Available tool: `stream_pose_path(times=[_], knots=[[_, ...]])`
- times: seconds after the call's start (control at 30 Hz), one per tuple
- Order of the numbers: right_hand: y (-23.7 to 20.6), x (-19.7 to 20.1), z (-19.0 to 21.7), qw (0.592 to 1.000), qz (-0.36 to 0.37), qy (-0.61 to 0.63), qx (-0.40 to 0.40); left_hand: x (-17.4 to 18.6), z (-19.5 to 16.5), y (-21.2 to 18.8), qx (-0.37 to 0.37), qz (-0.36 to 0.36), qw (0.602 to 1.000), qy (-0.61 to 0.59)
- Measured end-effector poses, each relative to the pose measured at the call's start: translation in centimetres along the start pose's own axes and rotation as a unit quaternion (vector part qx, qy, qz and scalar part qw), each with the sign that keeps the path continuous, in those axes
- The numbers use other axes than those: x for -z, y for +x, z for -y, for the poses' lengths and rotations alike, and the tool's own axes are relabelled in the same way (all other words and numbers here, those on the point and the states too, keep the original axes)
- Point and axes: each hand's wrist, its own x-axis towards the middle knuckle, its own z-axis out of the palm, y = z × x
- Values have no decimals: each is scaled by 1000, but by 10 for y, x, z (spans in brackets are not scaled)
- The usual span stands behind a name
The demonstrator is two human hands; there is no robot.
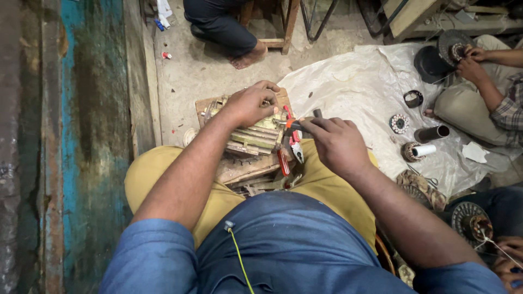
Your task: The person uses a hammer and pliers to tap and adjust components on a small electric motor resting on a wooden block. They repeatedly tap the motor casing and use pliers to manipulate parts while seated on the floor.
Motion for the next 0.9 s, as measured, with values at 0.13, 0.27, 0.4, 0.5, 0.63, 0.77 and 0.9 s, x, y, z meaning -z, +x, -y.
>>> stream_pose_path(times=[0.13, 0.27, 0.4, 0.5, 0.63, 0.77, 0.9], knots=[[8, -4, 2, 999, 15, -33, 13, 0, -1, 0, 3, 0, 1000, 2], [11, -7, 3, 999, 11, -32, 12, 0, 0, 0, -3, -4, 1000, 9], [12, -10, 3, 999, 15, -48, 14, -1, 0, -1, 1, -2, 1000, 17], [11, -11, 2, 999, 19, -43, 13, -2, -1, -1, -4, -6, 1000, 21], [8, -12, 1, 999, 11, -35, 12, -3, -3, 0, 13, 1, 999, 38], [3, -12, -1, 998, 26, -52, 5, -5, -2, -1, 16, 1, 999, 34], [1, -10, -3, 998, 23, -60, 5, -7, 3, -1, -19, -26, 999, 17]])
